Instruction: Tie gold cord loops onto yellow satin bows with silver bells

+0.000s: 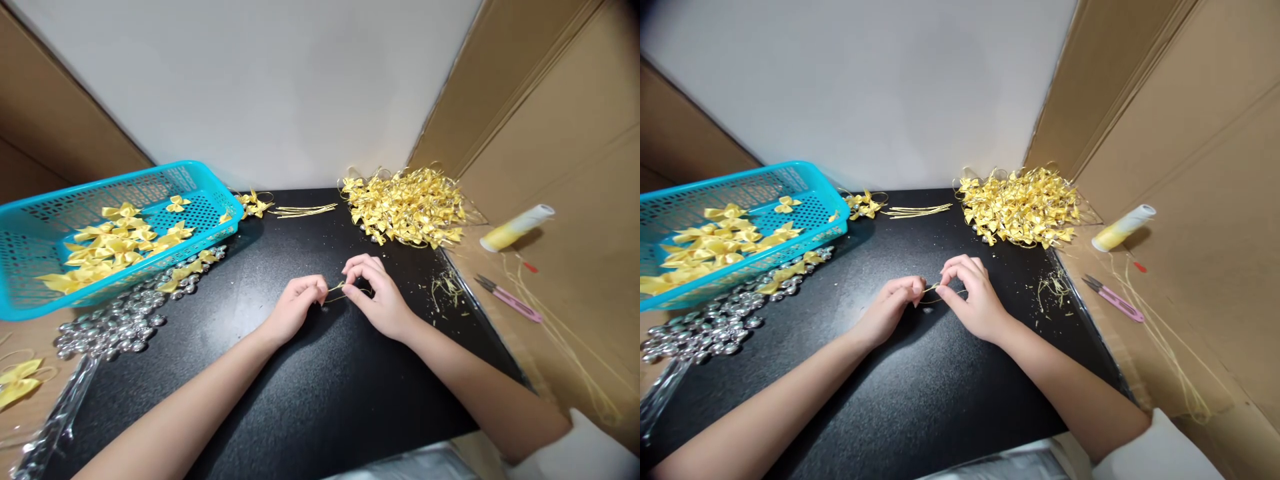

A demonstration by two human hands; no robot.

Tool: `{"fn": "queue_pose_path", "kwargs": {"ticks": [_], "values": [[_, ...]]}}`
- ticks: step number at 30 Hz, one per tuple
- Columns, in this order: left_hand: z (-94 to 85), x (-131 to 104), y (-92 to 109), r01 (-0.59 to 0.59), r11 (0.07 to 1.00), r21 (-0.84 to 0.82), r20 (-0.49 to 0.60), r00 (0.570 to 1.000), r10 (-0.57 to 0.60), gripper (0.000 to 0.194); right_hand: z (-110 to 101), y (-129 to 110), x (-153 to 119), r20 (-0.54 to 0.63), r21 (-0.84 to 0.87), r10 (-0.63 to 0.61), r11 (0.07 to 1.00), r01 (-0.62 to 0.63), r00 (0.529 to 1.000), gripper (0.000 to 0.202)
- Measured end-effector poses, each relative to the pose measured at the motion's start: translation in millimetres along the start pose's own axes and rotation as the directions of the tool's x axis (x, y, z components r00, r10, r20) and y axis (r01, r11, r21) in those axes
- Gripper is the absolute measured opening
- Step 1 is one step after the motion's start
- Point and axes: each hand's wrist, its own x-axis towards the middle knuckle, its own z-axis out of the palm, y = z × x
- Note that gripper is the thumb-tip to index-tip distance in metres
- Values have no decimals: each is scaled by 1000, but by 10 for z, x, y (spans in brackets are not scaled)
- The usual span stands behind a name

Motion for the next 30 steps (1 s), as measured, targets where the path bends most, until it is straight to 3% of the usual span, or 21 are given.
{"fn": "queue_pose_path", "kwargs": {"ticks": [23,26,30], "values": [[-27,4,-82,7,998,-66,-35,999,-9,22,-134,218,94,-83,42,-17,999,21,996,9],[-32,6,-93,6,998,-66,-42,999,-9,22,-149,232,79,-84,108,-13,994,22,996,7],[-32,9,-96,6,998,-63,-52,999,-10,22,-144,211,49,-24,210,1,978,4,1000,22]]}}
